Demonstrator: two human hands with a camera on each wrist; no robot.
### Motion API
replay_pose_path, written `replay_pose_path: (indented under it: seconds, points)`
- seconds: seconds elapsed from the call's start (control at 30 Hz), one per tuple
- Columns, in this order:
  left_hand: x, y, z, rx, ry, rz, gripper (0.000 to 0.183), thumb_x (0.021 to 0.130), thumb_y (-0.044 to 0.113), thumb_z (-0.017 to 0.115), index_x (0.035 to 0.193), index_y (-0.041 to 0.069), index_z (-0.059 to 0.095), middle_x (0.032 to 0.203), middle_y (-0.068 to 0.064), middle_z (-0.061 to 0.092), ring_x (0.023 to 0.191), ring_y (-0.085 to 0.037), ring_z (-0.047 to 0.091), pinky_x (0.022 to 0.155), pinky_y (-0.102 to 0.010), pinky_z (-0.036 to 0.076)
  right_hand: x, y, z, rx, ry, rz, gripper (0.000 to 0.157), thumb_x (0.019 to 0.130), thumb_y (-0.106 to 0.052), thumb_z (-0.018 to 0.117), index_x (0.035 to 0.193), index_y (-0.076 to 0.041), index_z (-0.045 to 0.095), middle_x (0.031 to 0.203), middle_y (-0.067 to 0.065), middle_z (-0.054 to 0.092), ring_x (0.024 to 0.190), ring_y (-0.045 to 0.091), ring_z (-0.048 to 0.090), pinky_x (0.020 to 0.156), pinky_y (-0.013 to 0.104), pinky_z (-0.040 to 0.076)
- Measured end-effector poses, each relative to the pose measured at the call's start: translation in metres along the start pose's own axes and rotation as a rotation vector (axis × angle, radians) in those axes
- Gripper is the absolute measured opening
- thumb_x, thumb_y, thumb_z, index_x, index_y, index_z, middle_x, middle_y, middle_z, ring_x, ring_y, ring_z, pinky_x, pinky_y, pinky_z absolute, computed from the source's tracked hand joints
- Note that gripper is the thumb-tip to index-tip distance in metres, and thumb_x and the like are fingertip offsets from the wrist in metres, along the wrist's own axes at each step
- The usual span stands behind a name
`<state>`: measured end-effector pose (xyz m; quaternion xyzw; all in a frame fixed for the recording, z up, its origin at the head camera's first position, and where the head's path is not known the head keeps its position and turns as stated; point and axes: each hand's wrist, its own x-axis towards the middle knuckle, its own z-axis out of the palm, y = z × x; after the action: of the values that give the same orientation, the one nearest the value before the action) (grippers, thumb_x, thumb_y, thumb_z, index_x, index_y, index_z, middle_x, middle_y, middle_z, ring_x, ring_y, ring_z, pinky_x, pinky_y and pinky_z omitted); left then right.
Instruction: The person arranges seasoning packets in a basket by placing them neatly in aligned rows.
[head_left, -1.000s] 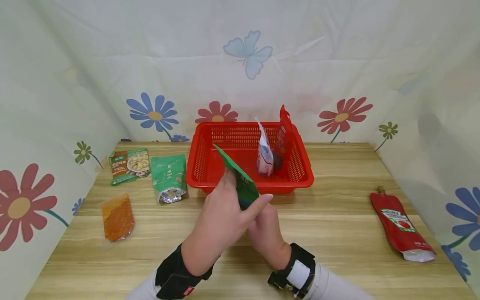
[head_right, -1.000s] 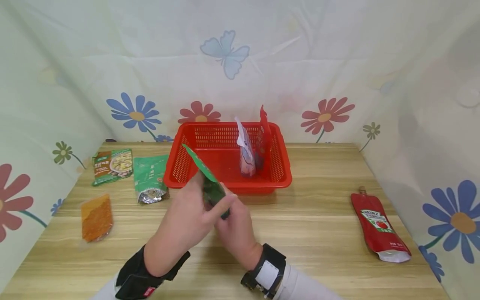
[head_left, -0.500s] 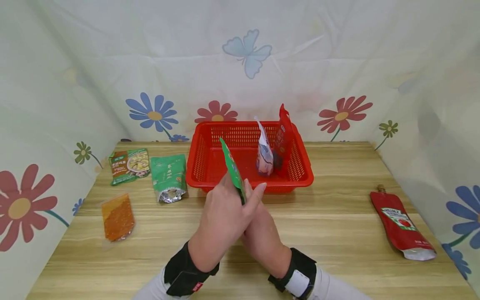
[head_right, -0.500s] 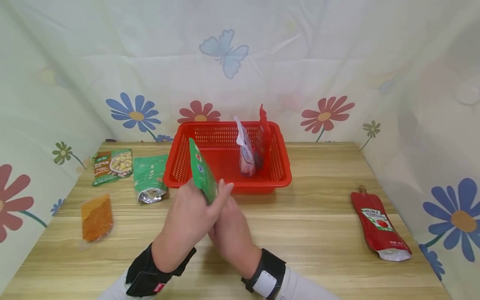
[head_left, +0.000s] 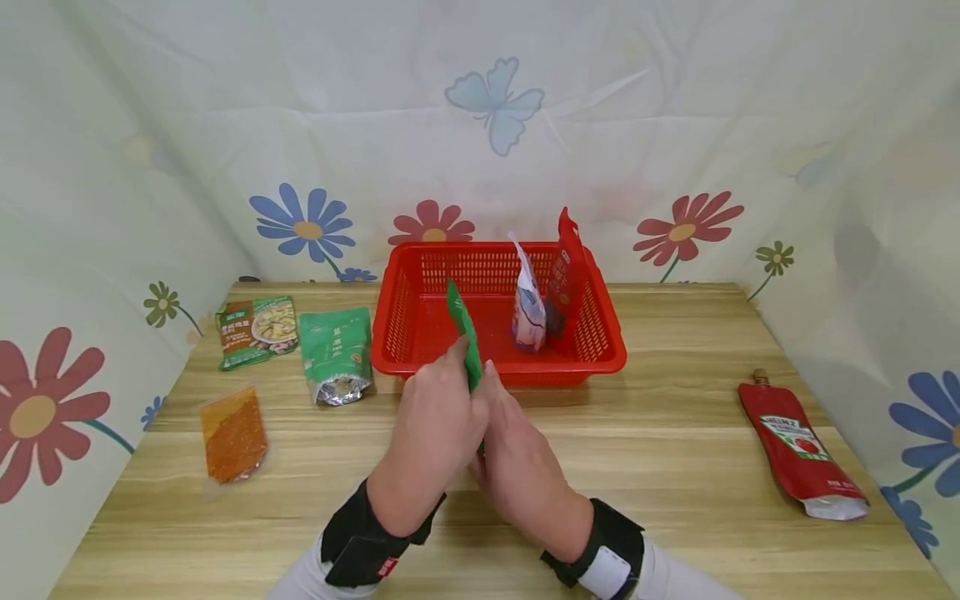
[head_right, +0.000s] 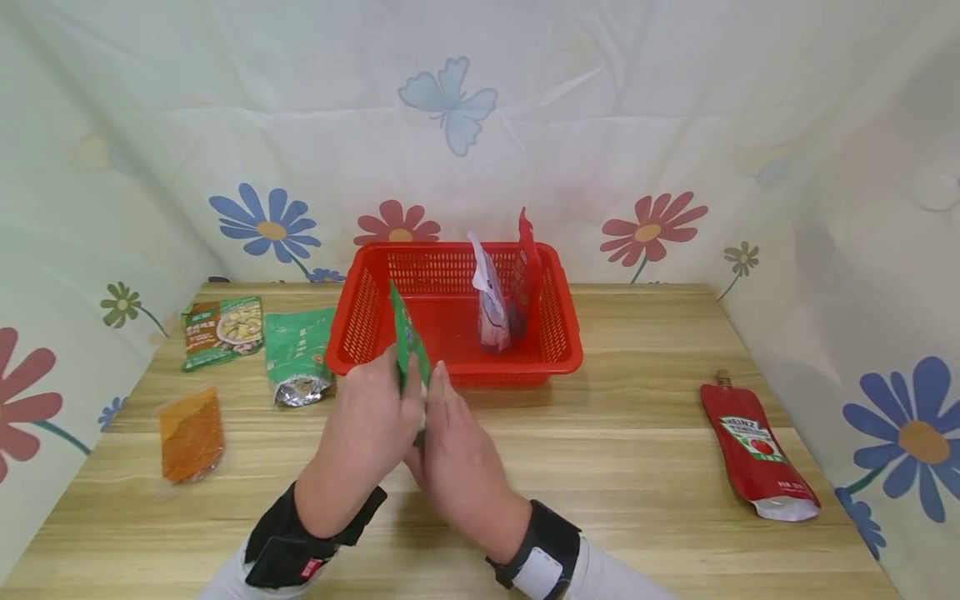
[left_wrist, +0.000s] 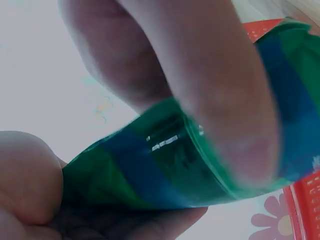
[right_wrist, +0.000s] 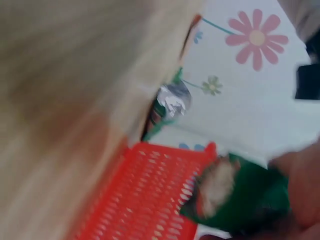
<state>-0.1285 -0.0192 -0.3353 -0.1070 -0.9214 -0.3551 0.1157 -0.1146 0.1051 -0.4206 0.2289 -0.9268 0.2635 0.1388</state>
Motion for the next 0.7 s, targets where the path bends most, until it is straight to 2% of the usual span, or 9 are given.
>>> replay_pose_path:
  seconds: [0.13, 0.2, 0.27, 0.37, 0.47, 0.6, 0.7]
  points:
    - [0.002, -0.004, -0.005, 0.010, -0.021, -0.005, 0.030, 0.096, 0.018, 0.070, 0.115, -0.004, 0.062, 0.072, -0.007, 0.064, 0.073, -0.027, 0.074, 0.066, -0.038, 0.064, 0.005, 0.005, -0.017, 0.041, -0.148, -0.003, 0.104, 0.088, -0.038, 0.081, 0.164, -0.009, 0.017, 0.165, 0.008, 0.038, 0.148, 0.023, 0.044, 0.114, 0.044, 0.044]
    - [0.003, -0.006, -0.008, 0.014, -0.020, 0.008, 0.025, 0.095, 0.015, 0.071, 0.109, -0.003, 0.063, 0.069, -0.007, 0.062, 0.069, -0.025, 0.072, 0.065, -0.037, 0.063, 0.008, 0.010, -0.027, 0.066, -0.201, -0.038, 0.104, 0.086, -0.042, 0.082, 0.165, -0.016, 0.018, 0.164, 0.002, 0.040, 0.147, 0.019, 0.046, 0.115, 0.042, 0.045]
    - [0.003, -0.008, -0.010, 0.009, -0.015, 0.019, 0.019, 0.095, 0.013, 0.070, 0.103, -0.003, 0.062, 0.066, -0.006, 0.061, 0.064, -0.022, 0.070, 0.062, -0.035, 0.063, 0.012, 0.017, -0.035, 0.067, -0.220, -0.101, 0.100, 0.086, -0.041, 0.082, 0.163, -0.019, 0.024, 0.159, 0.000, 0.047, 0.143, 0.017, 0.051, 0.112, 0.040, 0.048]
    - [0.002, -0.011, -0.013, -0.002, -0.015, 0.031, 0.013, 0.096, 0.011, 0.067, 0.096, -0.001, 0.061, 0.064, -0.004, 0.058, 0.058, -0.018, 0.066, 0.057, -0.031, 0.060, 0.016, 0.029, -0.047, 0.012, -0.192, -0.189, 0.084, 0.085, -0.039, 0.083, 0.155, -0.017, 0.043, 0.147, 0.001, 0.060, 0.133, 0.016, 0.061, 0.106, 0.038, 0.053]
    - [0.002, -0.012, -0.015, -0.007, -0.014, 0.043, 0.013, 0.097, 0.010, 0.064, 0.088, 0.002, 0.057, 0.060, -0.003, 0.054, 0.052, -0.014, 0.059, 0.052, -0.026, 0.054, 0.022, 0.044, -0.056, -0.082, -0.112, -0.249, 0.062, 0.084, -0.033, 0.085, 0.137, -0.009, 0.063, 0.129, 0.006, 0.070, 0.118, 0.020, 0.069, 0.097, 0.037, 0.059]
    - [0.001, -0.014, -0.016, -0.005, -0.012, 0.059, 0.018, 0.098, 0.008, 0.061, 0.081, 0.004, 0.054, 0.057, -0.003, 0.050, 0.049, -0.013, 0.053, 0.048, -0.021, 0.047, 0.031, 0.066, -0.063, -0.199, -0.054, -0.216, 0.041, 0.081, -0.024, 0.088, 0.116, -0.007, 0.074, 0.112, 0.007, 0.074, 0.104, 0.023, 0.068, 0.090, 0.039, 0.062]
    - [0.000, -0.015, -0.018, -0.001, -0.027, 0.061, 0.020, 0.098, 0.009, 0.061, 0.079, 0.005, 0.053, 0.056, -0.002, 0.049, 0.048, -0.012, 0.052, 0.048, -0.020, 0.047, 0.035, 0.081, -0.067, -0.270, -0.080, -0.135, 0.040, 0.078, -0.023, 0.090, 0.111, -0.008, 0.075, 0.110, 0.008, 0.074, 0.102, 0.025, 0.066, 0.090, 0.042, 0.062]
